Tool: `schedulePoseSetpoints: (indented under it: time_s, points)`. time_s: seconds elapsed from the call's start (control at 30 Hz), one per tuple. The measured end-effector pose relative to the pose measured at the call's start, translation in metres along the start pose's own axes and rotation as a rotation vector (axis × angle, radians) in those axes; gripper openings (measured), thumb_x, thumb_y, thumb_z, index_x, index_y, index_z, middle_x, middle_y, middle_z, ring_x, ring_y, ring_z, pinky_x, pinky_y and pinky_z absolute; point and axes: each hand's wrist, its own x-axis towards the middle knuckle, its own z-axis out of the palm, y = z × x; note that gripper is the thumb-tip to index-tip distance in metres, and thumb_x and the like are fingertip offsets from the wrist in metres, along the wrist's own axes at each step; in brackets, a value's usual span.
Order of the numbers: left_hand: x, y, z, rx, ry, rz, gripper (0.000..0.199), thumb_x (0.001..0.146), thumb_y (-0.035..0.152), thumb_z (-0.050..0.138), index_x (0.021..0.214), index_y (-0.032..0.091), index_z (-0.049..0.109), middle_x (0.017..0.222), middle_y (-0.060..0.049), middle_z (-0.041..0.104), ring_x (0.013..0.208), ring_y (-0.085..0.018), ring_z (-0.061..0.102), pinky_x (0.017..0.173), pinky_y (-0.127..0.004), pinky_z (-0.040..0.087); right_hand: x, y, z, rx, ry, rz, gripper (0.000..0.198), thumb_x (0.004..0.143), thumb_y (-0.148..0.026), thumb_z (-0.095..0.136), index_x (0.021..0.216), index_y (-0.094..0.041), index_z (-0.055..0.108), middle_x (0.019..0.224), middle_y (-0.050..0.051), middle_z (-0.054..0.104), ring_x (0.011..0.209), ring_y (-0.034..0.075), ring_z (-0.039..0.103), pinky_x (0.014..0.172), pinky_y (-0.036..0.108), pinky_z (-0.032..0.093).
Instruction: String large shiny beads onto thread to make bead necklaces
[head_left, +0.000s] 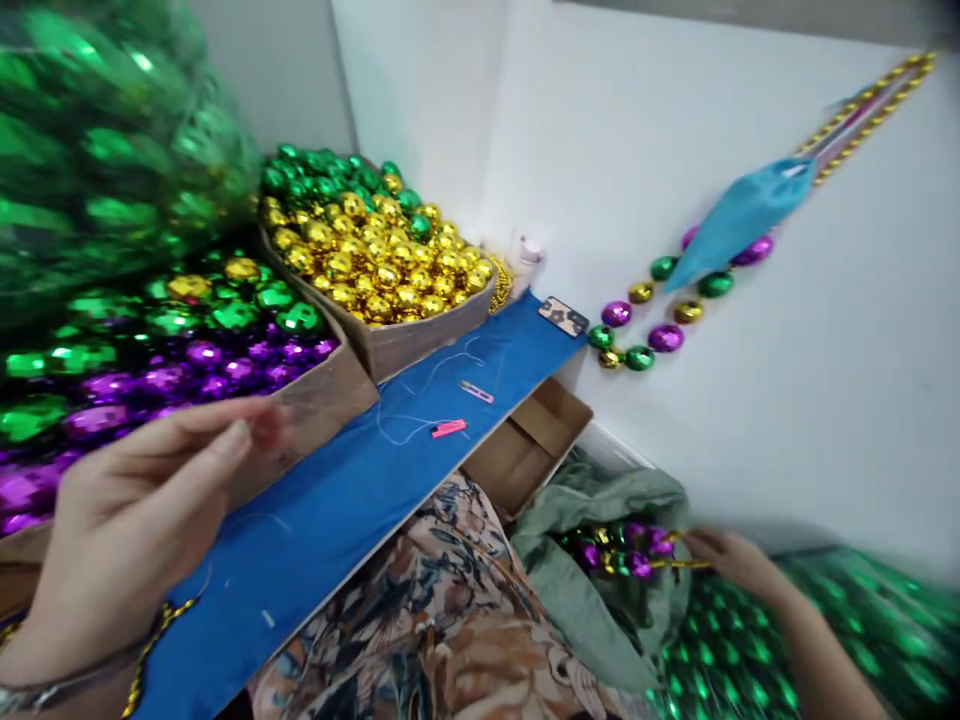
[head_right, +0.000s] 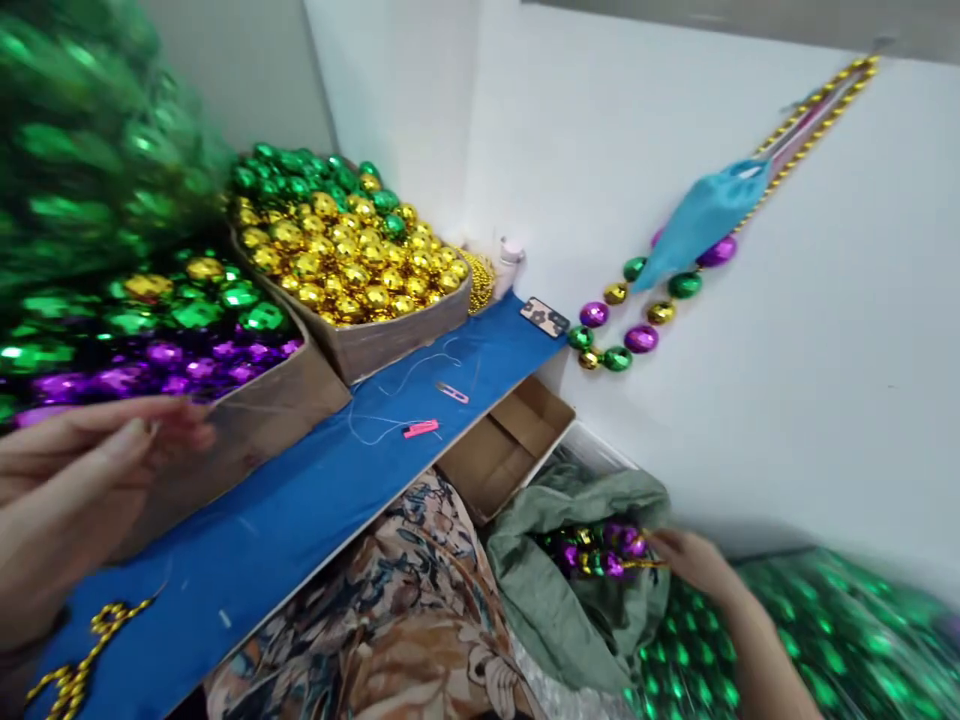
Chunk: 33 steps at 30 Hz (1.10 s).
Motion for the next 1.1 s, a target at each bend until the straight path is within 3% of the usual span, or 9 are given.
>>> schedulePoseSetpoints:
  time_s: [0.13, 0.27, 0.37, 0.47, 0.6, 0.7, 0.83, 1.0, 1.1]
  points:
    - [-0.028, -0.029, -0.017, -0.016, -0.05, -0.164, 0.018, 0.076, 0.031, 0.074, 0.09, 0.019, 0.075, 0.086, -0.006, 0.075, 0.077, -0.022, 0.071, 0.071, -0.032, 0.062, 0.043, -0.082, 0.064, 0.015, -0.164, -0.215, 0.029, 0.078, -0.049, 0.053, 0.067, -0.028, 0.069, 0.074, 0.015, 0.071, 0.072, 0.031, 0.071, 0.066, 0.042, 0.054]
    - [-0.049, -0.058, -0.019, -0.25, -0.079, -0.322, 0.016, 0.073, 0.033, 0.077, 0.082, 0.019, 0.076, 0.079, -0.006, 0.075, 0.07, -0.018, 0.071, 0.067, -0.027, 0.06, 0.062, -0.242, 0.087, 0.231, -0.175, -0.649, 0.036, 0.093, -0.037, 0.042, 0.117, -0.022, 0.064, 0.117, 0.012, 0.066, 0.107, 0.023, 0.064, 0.094, 0.038, 0.049]
    - [-0.06, -0.075, -0.019, -0.364, -0.008, -0.399, 0.017, 0.073, 0.033, 0.078, 0.08, 0.017, 0.076, 0.077, -0.007, 0.075, 0.069, -0.017, 0.07, 0.067, -0.025, 0.058, 0.039, -0.364, 0.085, 0.534, -0.335, -1.016, 0.037, 0.097, -0.033, 0.042, 0.13, -0.025, 0.056, 0.126, 0.009, 0.061, 0.091, 0.017, 0.068, 0.084, 0.031, 0.053]
    - [-0.071, -0.082, -0.021, -0.407, 0.06, -0.433, 0.017, 0.073, 0.031, 0.077, 0.081, 0.016, 0.076, 0.077, -0.007, 0.074, 0.069, -0.016, 0.069, 0.069, -0.024, 0.056, 0.014, -0.438, 0.089, 0.644, -0.795, -1.15, 0.041, 0.097, -0.035, 0.045, 0.138, -0.028, 0.047, 0.131, 0.008, 0.056, 0.062, 0.007, 0.065, 0.064, 0.022, 0.053]
    - [-0.088, -0.09, -0.029, -0.438, 0.104, -0.484, 0.018, 0.073, 0.031, 0.077, 0.08, 0.015, 0.075, 0.077, -0.007, 0.073, 0.069, -0.016, 0.068, 0.071, -0.025, 0.054, 0.005, -0.465, 0.115, 0.653, -1.225, -1.085, 0.045, 0.092, -0.038, 0.053, 0.134, -0.024, 0.047, 0.106, 0.004, 0.065, 0.056, 0.006, 0.06, 0.054, 0.018, 0.048]
    - [-0.11, -0.106, -0.045, -0.473, 0.188, -0.543, 0.018, 0.071, 0.032, 0.078, 0.077, 0.015, 0.074, 0.074, -0.006, 0.072, 0.067, -0.015, 0.066, 0.068, -0.024, 0.052, 0.018, -0.461, 0.134, 0.539, -1.256, -1.043, 0.028, 0.089, -0.041, 0.057, 0.105, -0.018, 0.063, 0.075, -0.001, 0.062, 0.054, 0.008, 0.058, 0.05, 0.017, 0.044]
    - [-0.158, -0.136, -0.087, -0.392, 0.21, -0.661, 0.02, 0.075, 0.035, 0.074, 0.077, 0.015, 0.071, 0.072, -0.004, 0.07, 0.064, -0.014, 0.063, 0.063, -0.022, 0.047, 0.048, -0.447, 0.148, 0.397, -1.105, -1.015, 0.03, 0.089, -0.044, 0.053, 0.081, -0.016, 0.062, 0.063, -0.003, 0.057, 0.054, 0.01, 0.057, 0.051, 0.019, 0.041]
    - [-0.203, -0.163, -0.137, 0.205, -0.51, -0.773, 0.023, 0.081, 0.034, 0.061, 0.07, 0.015, 0.068, 0.061, -0.003, 0.065, 0.054, -0.014, 0.056, 0.052, -0.022, 0.037, 0.079, -0.434, 0.163, 0.421, -0.763, -0.917, 0.036, 0.087, -0.05, 0.053, 0.073, -0.018, 0.06, 0.056, -0.004, 0.052, 0.049, 0.01, 0.049, 0.048, 0.02, 0.037]
    - [-0.189, -0.176, -0.142, 0.692, -0.52, -0.631, 0.018, 0.079, 0.03, 0.062, 0.064, 0.02, 0.067, 0.06, -0.003, 0.063, 0.055, -0.016, 0.056, 0.053, -0.023, 0.036, 0.084, -0.437, 0.167, 0.604, -0.526, -0.72, 0.037, 0.086, -0.054, 0.052, 0.079, -0.018, 0.06, 0.058, -0.003, 0.052, 0.049, 0.011, 0.049, 0.047, 0.02, 0.038]
